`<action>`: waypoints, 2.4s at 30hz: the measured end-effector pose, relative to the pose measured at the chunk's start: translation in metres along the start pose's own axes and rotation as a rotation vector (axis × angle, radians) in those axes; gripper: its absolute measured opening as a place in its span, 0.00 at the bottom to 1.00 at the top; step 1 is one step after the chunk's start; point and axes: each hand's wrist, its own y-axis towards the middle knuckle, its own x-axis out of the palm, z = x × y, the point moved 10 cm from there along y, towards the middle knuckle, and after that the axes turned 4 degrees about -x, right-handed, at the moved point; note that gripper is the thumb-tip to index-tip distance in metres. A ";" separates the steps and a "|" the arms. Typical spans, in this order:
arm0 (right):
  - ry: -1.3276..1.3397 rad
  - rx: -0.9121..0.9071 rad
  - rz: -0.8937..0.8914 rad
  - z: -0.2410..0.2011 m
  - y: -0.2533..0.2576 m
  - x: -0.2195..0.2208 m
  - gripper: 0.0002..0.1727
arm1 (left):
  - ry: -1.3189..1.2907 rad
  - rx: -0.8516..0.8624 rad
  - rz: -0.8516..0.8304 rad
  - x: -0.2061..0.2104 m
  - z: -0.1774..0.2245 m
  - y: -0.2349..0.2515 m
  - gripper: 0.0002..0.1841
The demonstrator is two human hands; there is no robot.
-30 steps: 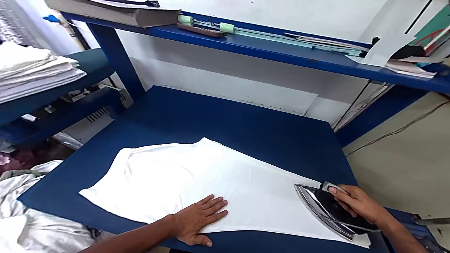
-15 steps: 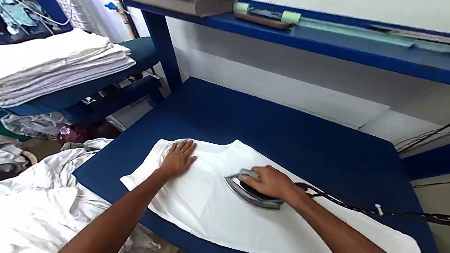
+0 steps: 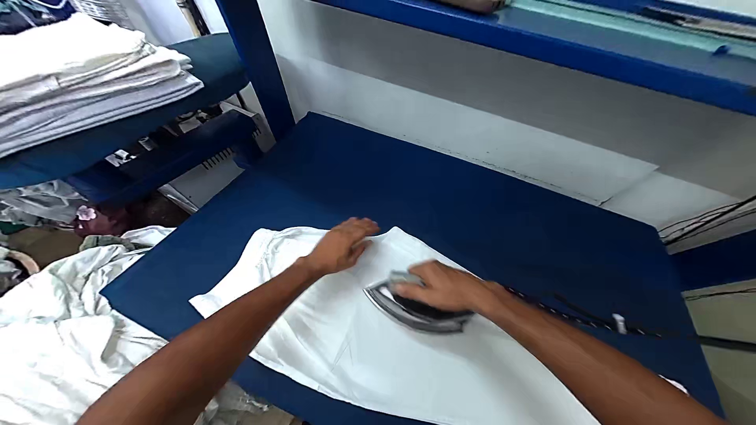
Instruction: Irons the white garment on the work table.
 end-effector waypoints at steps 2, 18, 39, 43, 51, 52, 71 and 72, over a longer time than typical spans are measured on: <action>-0.055 -0.028 -0.052 0.023 -0.050 0.014 0.36 | 0.036 0.222 -0.102 0.041 0.032 0.017 0.19; -0.002 0.236 0.289 0.075 -0.065 -0.011 0.34 | 0.311 -0.078 -0.448 0.115 -0.039 0.072 0.28; 0.018 -0.089 -0.047 0.014 -0.096 0.052 0.33 | 0.187 -0.084 -0.257 0.003 0.101 -0.251 0.16; -0.130 -0.355 0.044 0.023 -0.165 0.073 0.39 | 0.229 -0.176 -0.265 -0.023 0.058 -0.258 0.20; 0.020 -0.151 -0.003 -0.023 -0.073 0.071 0.39 | 0.269 -0.060 -0.484 -0.019 0.059 -0.240 0.09; 0.021 -0.133 -0.035 -0.034 -0.061 0.073 0.39 | 0.286 -0.050 -0.488 -0.020 0.062 -0.239 0.08; 0.100 -0.018 -0.092 -0.135 0.045 0.082 0.42 | 0.262 -1.227 -0.215 -0.119 -0.115 -0.249 0.33; 0.083 -0.004 -0.090 -0.128 0.037 0.082 0.42 | 0.275 -1.239 -0.269 -0.115 -0.118 -0.250 0.31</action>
